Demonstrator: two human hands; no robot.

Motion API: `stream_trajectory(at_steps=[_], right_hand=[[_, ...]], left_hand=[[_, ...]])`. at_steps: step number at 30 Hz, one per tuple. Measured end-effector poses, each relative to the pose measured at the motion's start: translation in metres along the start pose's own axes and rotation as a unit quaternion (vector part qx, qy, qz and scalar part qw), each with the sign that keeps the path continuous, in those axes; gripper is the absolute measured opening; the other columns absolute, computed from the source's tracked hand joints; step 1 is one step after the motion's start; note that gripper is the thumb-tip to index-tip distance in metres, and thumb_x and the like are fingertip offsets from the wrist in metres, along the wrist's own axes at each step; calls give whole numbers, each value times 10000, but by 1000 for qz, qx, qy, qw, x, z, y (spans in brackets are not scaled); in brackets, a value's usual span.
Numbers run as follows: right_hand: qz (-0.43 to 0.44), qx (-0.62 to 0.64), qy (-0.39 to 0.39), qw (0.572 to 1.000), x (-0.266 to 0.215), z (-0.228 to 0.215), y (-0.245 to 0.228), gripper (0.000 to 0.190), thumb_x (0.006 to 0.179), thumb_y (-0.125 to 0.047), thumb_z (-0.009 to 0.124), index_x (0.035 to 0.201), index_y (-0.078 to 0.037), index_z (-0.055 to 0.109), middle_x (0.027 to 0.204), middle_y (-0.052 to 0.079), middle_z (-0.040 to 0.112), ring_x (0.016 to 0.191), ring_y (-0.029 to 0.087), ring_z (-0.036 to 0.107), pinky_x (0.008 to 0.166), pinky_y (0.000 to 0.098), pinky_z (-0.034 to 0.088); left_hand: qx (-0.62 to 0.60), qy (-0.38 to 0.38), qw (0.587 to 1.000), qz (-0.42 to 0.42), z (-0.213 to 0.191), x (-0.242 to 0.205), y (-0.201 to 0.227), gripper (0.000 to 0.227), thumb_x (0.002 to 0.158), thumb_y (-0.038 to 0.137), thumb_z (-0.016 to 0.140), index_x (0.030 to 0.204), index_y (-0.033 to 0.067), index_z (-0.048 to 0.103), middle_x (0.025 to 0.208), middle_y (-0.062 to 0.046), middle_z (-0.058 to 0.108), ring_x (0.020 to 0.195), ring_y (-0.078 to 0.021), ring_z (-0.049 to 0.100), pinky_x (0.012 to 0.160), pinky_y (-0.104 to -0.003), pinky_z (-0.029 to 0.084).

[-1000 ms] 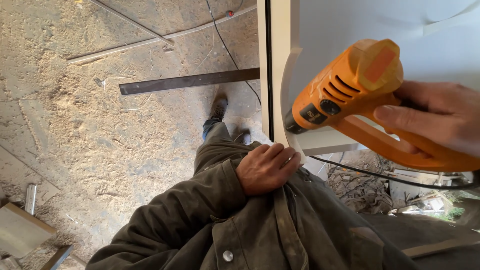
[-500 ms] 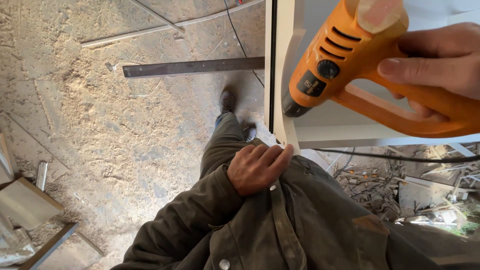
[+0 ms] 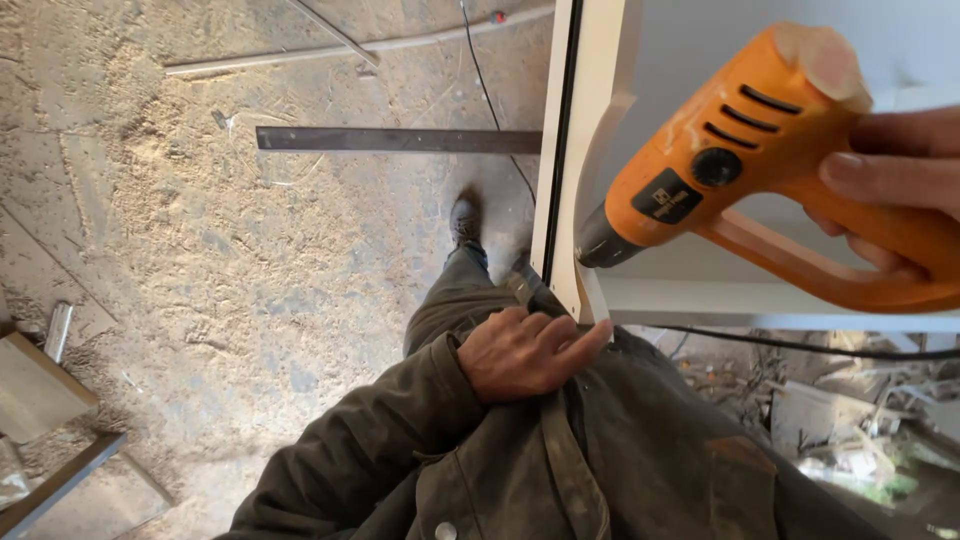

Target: The person uses a heat gun to apply white edge banding to the edge of a white cabinet. They press the banding into place with their fingers and then use a utility knife to trim the excess material flush with the cabinet's surface.

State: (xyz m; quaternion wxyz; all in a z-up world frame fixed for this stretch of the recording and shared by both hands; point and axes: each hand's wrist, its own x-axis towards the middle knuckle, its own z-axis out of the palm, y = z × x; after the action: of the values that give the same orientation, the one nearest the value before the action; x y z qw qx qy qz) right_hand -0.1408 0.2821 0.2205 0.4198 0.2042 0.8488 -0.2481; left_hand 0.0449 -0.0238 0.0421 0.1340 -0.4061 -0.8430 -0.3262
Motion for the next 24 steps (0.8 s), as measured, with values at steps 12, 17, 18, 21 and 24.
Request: stream_trajectory(at_steps=[12, 17, 18, 21, 24], right_hand=[[-56, -32, -92, 994, 63, -55, 77, 556, 977, -473, 630, 1169, 43, 556, 657, 249, 527, 474, 318, 502, 406, 468, 427], [-136, 15, -71, 988, 44, -40, 51, 487, 1033, -433, 590, 1279, -13, 613, 851, 209, 602, 513, 273, 567, 407, 452, 474], [-143, 13, -74, 987, 42, -40, 48, 465, 1067, -428, 571, 1253, -3, 604, 869, 223, 589, 511, 282, 556, 406, 463, 471], [-160, -7, -105, 981, 49, -39, 49, 426, 1018, -345, 575, 1229, 21, 633, 856, 211, 628, 545, 258, 599, 451, 453, 513], [-158, -41, -143, 976, 65, -51, 56, 415, 1078, -347, 555, 1185, 49, 618, 811, 271, 526, 523, 307, 535, 441, 486, 500]], left_hand=[[-393, -74, 754, -522, 3, 38, 42, 382, 916, 430, 720, 910, 61, 821, 637, -95, 710, 559, -182, 684, 549, -342, 525], [-497, 8, 673, -548, 39, 28, 55, 361, 960, 342, 708, 899, 0, 805, 684, -55, 738, 582, -82, 635, 545, -278, 500], [-532, 46, 639, -555, 38, 29, 57, 361, 978, 319, 697, 903, -19, 800, 708, -42, 741, 572, -56, 594, 520, -255, 464], [-576, 92, 558, -591, 44, 26, 67, 350, 989, 306, 660, 933, -15, 788, 729, -24, 733, 504, -43, 526, 444, -222, 395], [-565, 120, 543, -610, 47, 28, 71, 349, 1000, 304, 642, 928, -8, 781, 725, -24, 724, 491, -47, 522, 436, -214, 396]])
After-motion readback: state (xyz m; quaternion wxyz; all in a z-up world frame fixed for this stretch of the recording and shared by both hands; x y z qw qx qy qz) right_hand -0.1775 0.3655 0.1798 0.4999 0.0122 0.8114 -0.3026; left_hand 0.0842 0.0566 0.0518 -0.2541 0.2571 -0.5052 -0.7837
